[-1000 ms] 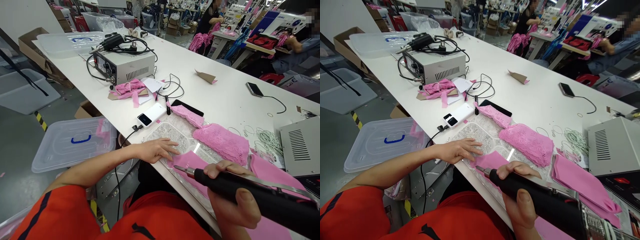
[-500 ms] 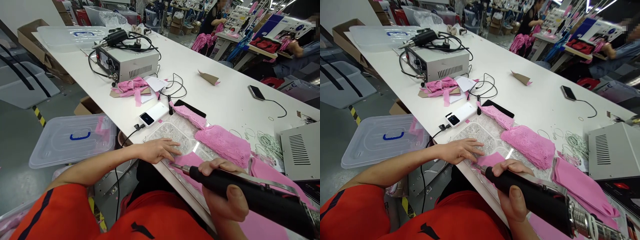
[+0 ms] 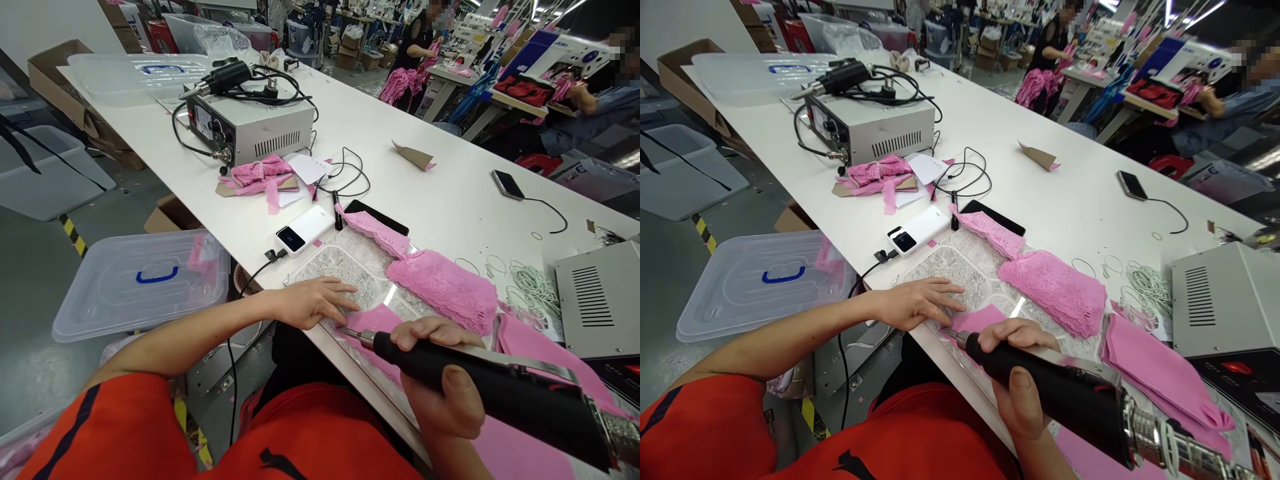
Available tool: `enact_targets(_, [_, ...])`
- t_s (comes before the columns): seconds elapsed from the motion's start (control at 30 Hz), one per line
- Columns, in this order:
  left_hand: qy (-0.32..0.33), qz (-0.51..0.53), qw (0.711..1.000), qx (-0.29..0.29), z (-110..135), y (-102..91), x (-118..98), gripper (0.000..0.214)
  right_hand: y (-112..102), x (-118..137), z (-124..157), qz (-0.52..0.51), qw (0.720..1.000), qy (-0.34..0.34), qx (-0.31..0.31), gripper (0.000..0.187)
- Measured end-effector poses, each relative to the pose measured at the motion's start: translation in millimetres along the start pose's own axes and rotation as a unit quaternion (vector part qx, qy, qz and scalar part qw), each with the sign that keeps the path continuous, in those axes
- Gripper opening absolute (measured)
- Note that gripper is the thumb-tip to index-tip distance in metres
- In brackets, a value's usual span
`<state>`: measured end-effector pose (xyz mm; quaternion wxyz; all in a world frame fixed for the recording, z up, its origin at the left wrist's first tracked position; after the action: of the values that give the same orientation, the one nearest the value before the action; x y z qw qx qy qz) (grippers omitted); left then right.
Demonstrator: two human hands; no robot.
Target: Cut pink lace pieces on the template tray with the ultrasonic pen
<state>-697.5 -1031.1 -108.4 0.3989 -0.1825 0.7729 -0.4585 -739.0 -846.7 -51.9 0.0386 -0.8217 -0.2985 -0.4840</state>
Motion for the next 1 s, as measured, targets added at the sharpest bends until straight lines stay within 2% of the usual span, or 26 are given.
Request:
enact_targets(0.17, [0.006, -0.003, 1.000, -0.012, 0.1, 0.7, 0.6, 0.047, 4.4, -0.5, 0.2, -0.008, 1.000, -0.005, 0.013, 0.010])
enact_targets(0.27, [0.008, 0.002, 1.000, -0.022, 1.3, -1.1, 0.2, 0.046, 0.3, 0.0, -1.4, 0.000, 1.000, -0.007, -0.007, 0.012])
enact_targets(0.37, [0.011, 0.012, 0.999, -0.032, 2.7, -4.6, -2.6, 0.044, -16.2, 5.0, -8.8, 0.021, 0.998, -0.014, -0.056, 0.016])
enact_targets(0.47, [0.009, 0.011, 0.998, -0.056, 1.0, -6.9, -6.5, 0.039, -41.9, 14.4, -19.9, 0.054, 0.990, -0.048, -0.124, 0.017])
enact_targets(0.63, [0.017, -0.039, 0.996, -0.074, -17.6, 1.5, -11.8, 0.035, -71.0, 20.1, -33.0, 0.059, 0.971, -0.079, -0.219, 0.013])
enact_targets(0.8, [0.034, -0.107, 0.991, -0.067, -40.1, 13.0, -16.4, 0.031, -79.3, 21.6, -40.4, 0.056, 0.963, -0.092, -0.247, 0.012])
enact_targets(0.9, [0.048, -0.132, 0.988, -0.065, -45.9, 15.8, -17.1, 0.028, -89.6, 28.6, -41.4, 0.067, 0.957, -0.114, -0.259, 0.013])
enact_targets(1.0, [0.058, -0.144, 0.985, -0.072, -47.9, 17.6, -13.7, 0.029, -102.2, 33.3, -39.1, 0.071, 0.954, -0.107, -0.271, 0.013])
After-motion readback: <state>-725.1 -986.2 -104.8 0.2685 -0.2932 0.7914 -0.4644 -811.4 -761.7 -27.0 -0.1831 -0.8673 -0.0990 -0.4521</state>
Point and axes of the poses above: each hand's wrist, its own z-axis away from the middle knuckle, its own y-axis out of the palm, x = y × z, the point moved 4 cm from there along -z, towards the middle knuckle, and after that the axes turned 2 degrees about -y, right-handed, at the moved point
